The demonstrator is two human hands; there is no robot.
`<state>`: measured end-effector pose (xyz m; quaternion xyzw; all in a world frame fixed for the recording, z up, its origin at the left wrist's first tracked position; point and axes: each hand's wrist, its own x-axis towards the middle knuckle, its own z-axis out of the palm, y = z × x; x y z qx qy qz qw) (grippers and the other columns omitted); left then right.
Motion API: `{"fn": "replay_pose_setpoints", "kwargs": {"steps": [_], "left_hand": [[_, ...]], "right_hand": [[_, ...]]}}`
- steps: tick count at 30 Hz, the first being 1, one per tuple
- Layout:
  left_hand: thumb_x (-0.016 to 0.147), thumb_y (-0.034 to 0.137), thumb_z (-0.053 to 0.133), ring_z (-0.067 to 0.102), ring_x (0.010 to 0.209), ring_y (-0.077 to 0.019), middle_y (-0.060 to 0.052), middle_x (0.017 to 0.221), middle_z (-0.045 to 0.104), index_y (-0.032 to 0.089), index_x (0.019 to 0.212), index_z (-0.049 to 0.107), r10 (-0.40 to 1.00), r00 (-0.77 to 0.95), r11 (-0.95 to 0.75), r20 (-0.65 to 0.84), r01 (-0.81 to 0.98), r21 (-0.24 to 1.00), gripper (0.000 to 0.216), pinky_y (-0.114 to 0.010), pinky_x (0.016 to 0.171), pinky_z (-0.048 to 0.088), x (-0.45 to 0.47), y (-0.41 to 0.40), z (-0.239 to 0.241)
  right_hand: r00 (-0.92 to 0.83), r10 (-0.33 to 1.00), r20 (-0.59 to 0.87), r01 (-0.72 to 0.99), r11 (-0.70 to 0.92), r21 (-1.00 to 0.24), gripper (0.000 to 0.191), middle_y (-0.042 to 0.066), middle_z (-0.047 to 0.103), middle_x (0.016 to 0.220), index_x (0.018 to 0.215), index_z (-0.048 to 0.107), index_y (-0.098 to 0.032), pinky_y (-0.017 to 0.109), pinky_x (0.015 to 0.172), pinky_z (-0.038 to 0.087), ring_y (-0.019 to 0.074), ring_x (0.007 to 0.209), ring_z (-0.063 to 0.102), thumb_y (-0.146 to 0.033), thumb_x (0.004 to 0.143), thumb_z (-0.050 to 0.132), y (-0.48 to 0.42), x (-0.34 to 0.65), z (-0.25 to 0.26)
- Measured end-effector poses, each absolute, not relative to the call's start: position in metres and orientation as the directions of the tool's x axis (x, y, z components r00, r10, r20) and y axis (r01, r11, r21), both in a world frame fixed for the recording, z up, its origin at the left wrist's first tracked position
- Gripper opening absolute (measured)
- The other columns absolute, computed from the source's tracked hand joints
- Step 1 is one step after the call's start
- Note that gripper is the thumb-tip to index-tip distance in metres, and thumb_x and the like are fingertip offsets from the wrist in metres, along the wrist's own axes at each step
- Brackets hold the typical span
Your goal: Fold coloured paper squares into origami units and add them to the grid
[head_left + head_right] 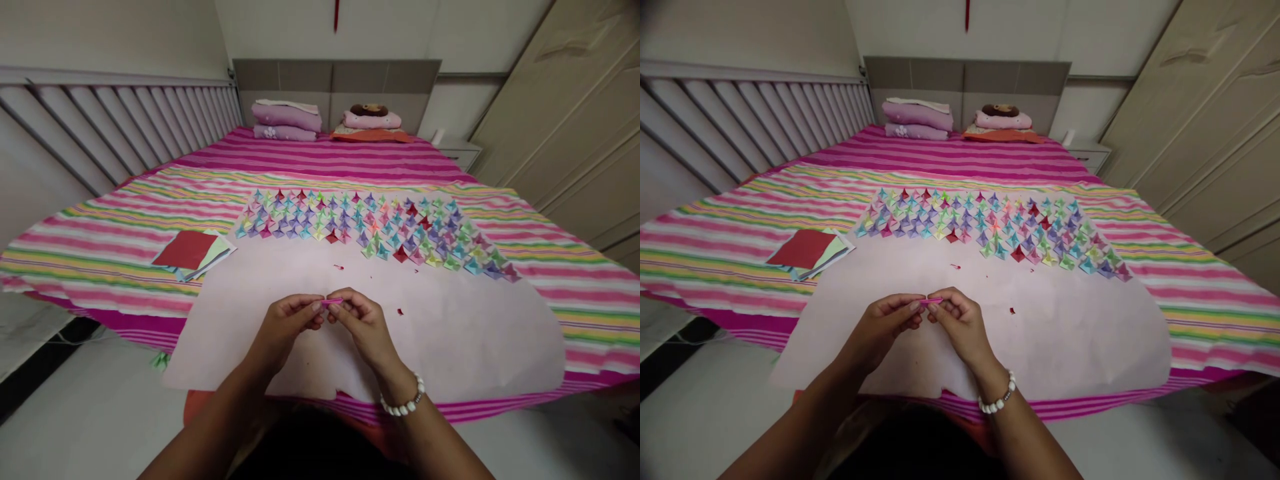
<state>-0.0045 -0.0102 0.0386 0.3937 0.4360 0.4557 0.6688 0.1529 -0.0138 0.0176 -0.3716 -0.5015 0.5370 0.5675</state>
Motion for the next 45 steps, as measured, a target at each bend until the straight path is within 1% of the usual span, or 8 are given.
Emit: {"fn": "replay_pose_setpoints", "kwargs": {"steps": [4,8,18,24,30,35,40,45], "left_hand": [[0.064,0.030,0.081,0.059,0.067,-0.0119,-0.005,0.071,0.071,0.014,0.086,0.077,0.942,0.221,0.310,-0.252,-0.292,0.904,0.028,-0.027,0.069,0.047,-0.005,-0.008,0.038],[0.063,0.028,0.082,0.058,0.065,-0.0116,-0.005,0.070,0.072,0.014,0.084,0.077,0.950,0.217,0.285,-0.226,-0.297,0.911,0.025,-0.027,0.069,0.046,-0.004,-0.006,0.034],[0.071,0.029,0.075,0.059,0.063,-0.0130,-0.001,0.066,0.069,0.017,0.085,0.076,0.990,0.099,0.110,-0.101,-0.093,0.990,0.018,-0.026,0.064,0.048,-0.002,-0.009,0.034],[0.067,0.026,0.078,0.060,0.064,-0.0129,-0.002,0.071,0.072,0.017,0.085,0.076,0.990,0.115,0.091,-0.077,-0.123,0.988,0.020,-0.026,0.064,0.050,0.001,-0.012,0.038],[0.069,0.026,0.077,0.060,0.064,-0.0117,-0.001,0.071,0.072,0.019,0.088,0.076,0.992,0.109,0.075,-0.059,-0.149,0.986,0.020,-0.025,0.066,0.050,0.001,-0.014,0.038],[0.070,0.024,0.076,0.059,0.064,-0.0109,0.000,0.069,0.071,0.018,0.083,0.076,0.995,0.089,0.059,-0.046,-0.153,0.986,0.014,-0.024,0.065,0.050,0.001,-0.015,0.037],[0.067,0.025,0.079,0.063,0.072,-0.0132,-0.002,0.078,0.074,0.018,0.087,0.076,0.991,0.130,0.066,-0.039,-0.210,0.975,0.021,-0.024,0.068,0.050,0.002,-0.015,0.036],[0.070,0.025,0.077,0.060,0.066,-0.0119,-0.001,0.073,0.072,0.018,0.082,0.076,0.996,0.084,0.023,-0.008,-0.176,0.984,0.015,-0.025,0.066,0.050,0.002,-0.014,0.035]], "right_hand": [[-0.059,0.981,0.187,-0.244,0.168,-0.955,0.014,0.001,0.065,0.077,0.085,0.072,-0.021,0.028,0.066,0.051,0.0137,0.067,0.060,-0.031,0.076,0.074,-0.013,0.153,0.016],[-0.049,0.980,0.193,-0.252,0.175,-0.952,0.013,0.001,0.065,0.079,0.086,0.073,-0.022,0.028,0.066,0.052,0.0136,0.067,0.060,-0.030,0.076,0.075,-0.013,0.152,0.015],[-0.038,0.981,0.188,-0.200,0.177,-0.964,0.012,0.001,0.063,0.078,0.084,0.073,-0.022,0.027,0.062,0.049,0.0132,0.064,0.057,-0.032,0.078,0.072,-0.013,0.152,0.019],[-0.045,0.975,0.216,-0.212,0.202,-0.956,0.011,0.001,0.062,0.079,0.085,0.072,-0.022,0.027,0.063,0.049,0.0131,0.065,0.056,-0.031,0.080,0.070,-0.013,0.151,0.020],[-0.055,0.969,0.239,-0.212,0.223,-0.952,0.011,0.001,0.061,0.080,0.086,0.072,-0.023,0.028,0.065,0.049,0.0138,0.068,0.056,-0.032,0.080,0.070,-0.013,0.151,0.021],[-0.068,0.963,0.260,-0.217,0.241,-0.946,0.010,0.002,0.062,0.083,0.088,0.072,-0.023,0.029,0.066,0.050,0.0135,0.068,0.057,-0.030,0.081,0.070,-0.014,0.150,0.021],[-0.058,0.950,0.308,-0.214,0.289,-0.933,0.010,0.003,0.062,0.086,0.089,0.072,-0.023,0.029,0.068,0.051,0.0146,0.073,0.058,-0.029,0.081,0.070,-0.013,0.151,0.020],[-0.074,0.936,0.344,-0.228,0.320,-0.920,0.010,0.003,0.062,0.091,0.091,0.073,-0.024,0.030,0.069,0.050,0.0147,0.074,0.059,-0.027,0.082,0.069,-0.013,0.152,0.016]]}}
